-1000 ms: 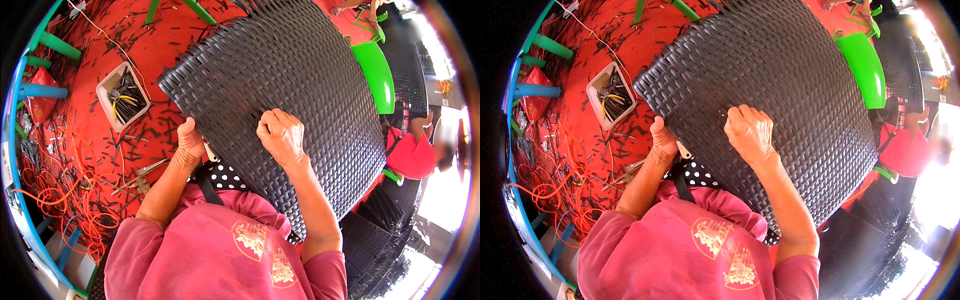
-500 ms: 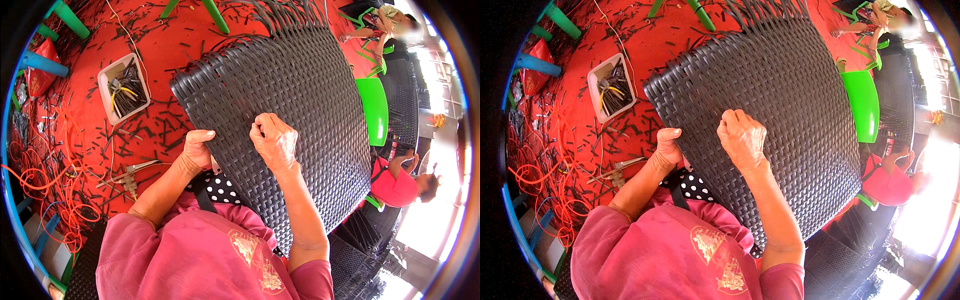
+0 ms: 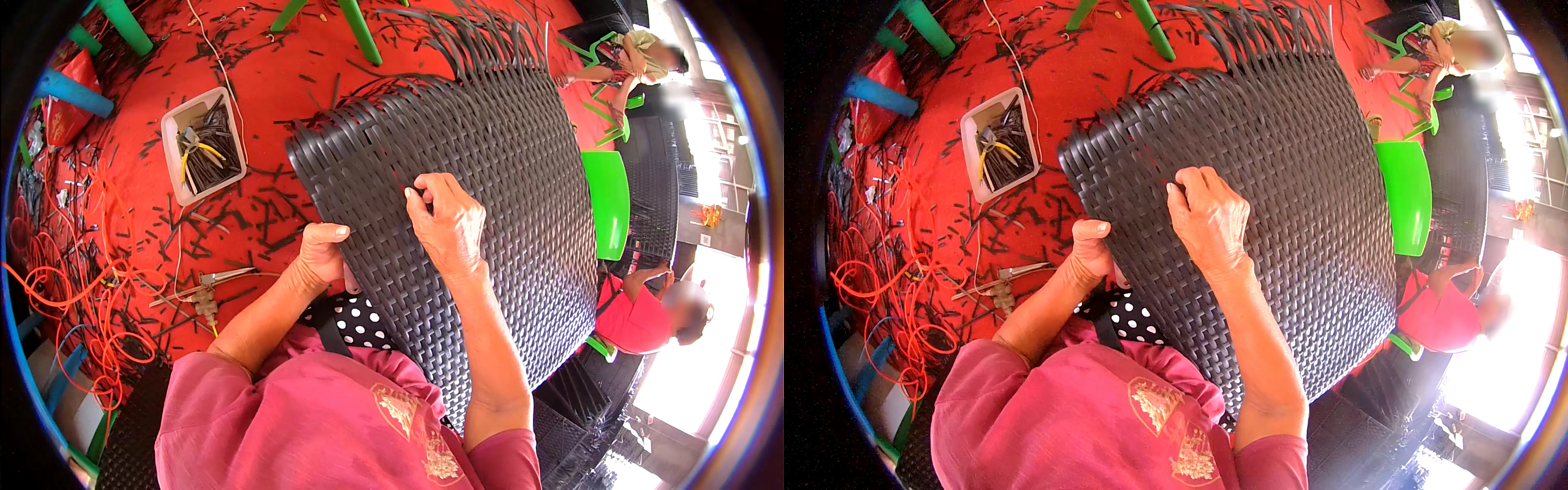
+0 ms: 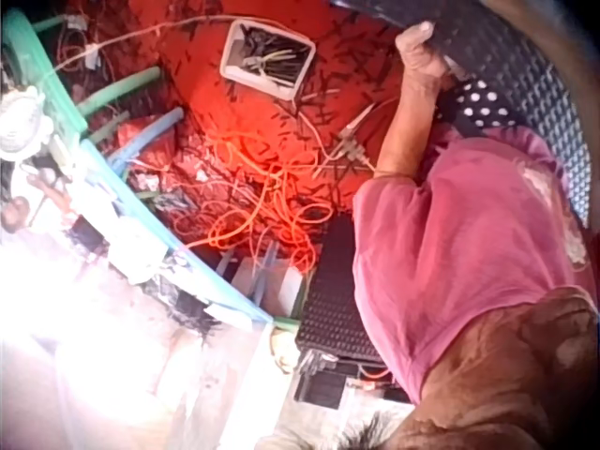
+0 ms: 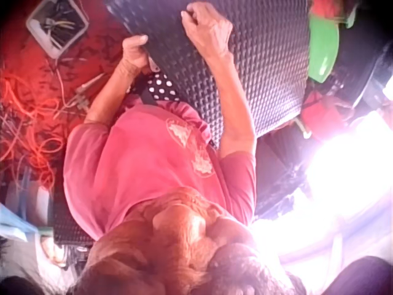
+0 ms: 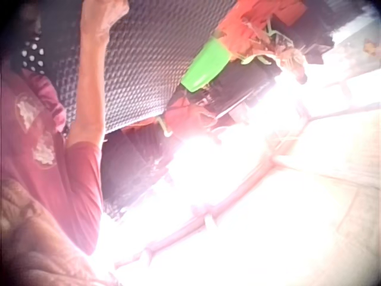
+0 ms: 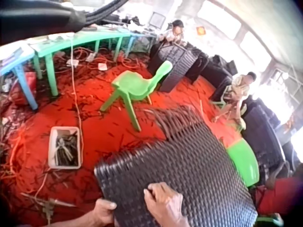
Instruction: The person uses a metal tool to trim and smooth the edges of a black woven chair seat. They repeatedly insert the tool into the weave to cut or tuck loose strands, working along the perimeter of the seat. The person occasionally pauses to inspect the surface and adjust their grip on the tool.
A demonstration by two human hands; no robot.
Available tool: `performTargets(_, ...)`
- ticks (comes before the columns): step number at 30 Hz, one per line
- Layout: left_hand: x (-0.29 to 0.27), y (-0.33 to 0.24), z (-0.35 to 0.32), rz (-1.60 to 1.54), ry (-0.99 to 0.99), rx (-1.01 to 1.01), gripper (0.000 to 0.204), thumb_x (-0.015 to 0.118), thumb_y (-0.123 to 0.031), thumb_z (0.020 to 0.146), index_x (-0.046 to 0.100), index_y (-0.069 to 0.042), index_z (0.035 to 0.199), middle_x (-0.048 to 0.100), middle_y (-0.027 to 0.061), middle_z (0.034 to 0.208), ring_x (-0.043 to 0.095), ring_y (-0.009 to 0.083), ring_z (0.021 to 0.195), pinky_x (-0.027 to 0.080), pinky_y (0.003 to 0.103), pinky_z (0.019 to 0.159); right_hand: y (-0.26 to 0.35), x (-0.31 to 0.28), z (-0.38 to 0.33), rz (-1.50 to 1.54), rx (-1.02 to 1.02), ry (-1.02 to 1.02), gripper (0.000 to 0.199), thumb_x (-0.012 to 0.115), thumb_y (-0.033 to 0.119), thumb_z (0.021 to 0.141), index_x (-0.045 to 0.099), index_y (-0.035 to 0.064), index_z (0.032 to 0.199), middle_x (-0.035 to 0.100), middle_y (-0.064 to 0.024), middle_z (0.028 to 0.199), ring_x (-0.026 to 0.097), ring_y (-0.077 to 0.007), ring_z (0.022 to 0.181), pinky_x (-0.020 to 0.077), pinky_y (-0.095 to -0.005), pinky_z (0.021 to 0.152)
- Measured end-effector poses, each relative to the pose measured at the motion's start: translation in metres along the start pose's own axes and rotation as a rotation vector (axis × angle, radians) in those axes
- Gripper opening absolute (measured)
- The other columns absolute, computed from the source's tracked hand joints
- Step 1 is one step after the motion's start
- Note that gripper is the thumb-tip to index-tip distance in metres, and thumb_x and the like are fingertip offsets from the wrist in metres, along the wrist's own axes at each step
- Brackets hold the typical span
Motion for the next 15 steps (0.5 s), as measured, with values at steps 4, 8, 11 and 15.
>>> performTargets(4,-0.006,0.001,0.0,0.006,-0.001,-0.008,0.072,0.07,-0.01,0.068,0.05,0.0,0.136,0.061,0.0166,0.13,0.059,0.034,0.118,0.042,0.049,0.107,0.004,0.01,0.01,-0.063,-0.018,0.066,0.011,0.074,0.009,0.079,0.063,0.0072,0.081,0.06,-0.0053,0.072,0.06,-0.0217,0.057,0.0474,-0.0339,0.053)
performTargets(8,-0.008,0.002,-0.002,0.025,-0.004,-0.042,0.07,0.071,-0.011,0.069,0.052,0.001,0.135,0.061,0.017,0.13,0.059,0.0344,0.117,0.042,0.049,0.107,0.0,0.014,0.01,-0.045,0.023,0.074,0.013,0.073,0.008,0.078,0.06,0.0073,0.076,0.059,-0.0057,0.07,0.06,-0.0232,0.059,0.0476,-0.0356,0.053)
performTargets(11,-0.006,-0.007,-0.001,-0.044,0.01,-0.008,0.069,0.074,-0.013,0.07,0.053,0.001,0.134,0.062,0.0172,0.129,0.06,0.0343,0.117,0.043,0.049,0.106,0.001,0.015,0.015,0.031,0.048,0.106,0.015,0.073,0.009,0.08,0.058,0.0084,0.076,0.058,-0.0061,0.071,0.062,-0.0268,0.063,0.0487,-0.0389,0.055)
performTargets(15,-0.011,-0.033,0.01,-0.082,0.015,0.077,0.068,0.077,-0.019,0.072,0.055,0.001,0.132,0.063,0.017,0.128,0.061,0.0338,0.115,0.045,0.048,0.105,0.006,0.012,0.026,0.069,0.03,0.064,0.012,0.073,0.011,0.081,0.062,0.0087,0.085,0.06,-0.0062,0.074,0.062,-0.0274,0.065,0.0494,-0.0395,0.058)
Point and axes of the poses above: each hand's wrist, its own z-axis towards the middle knuckle, its own x-axis out of the palm, y = z × x, the point moved 7 cm from there along z, towards the middle knuckle
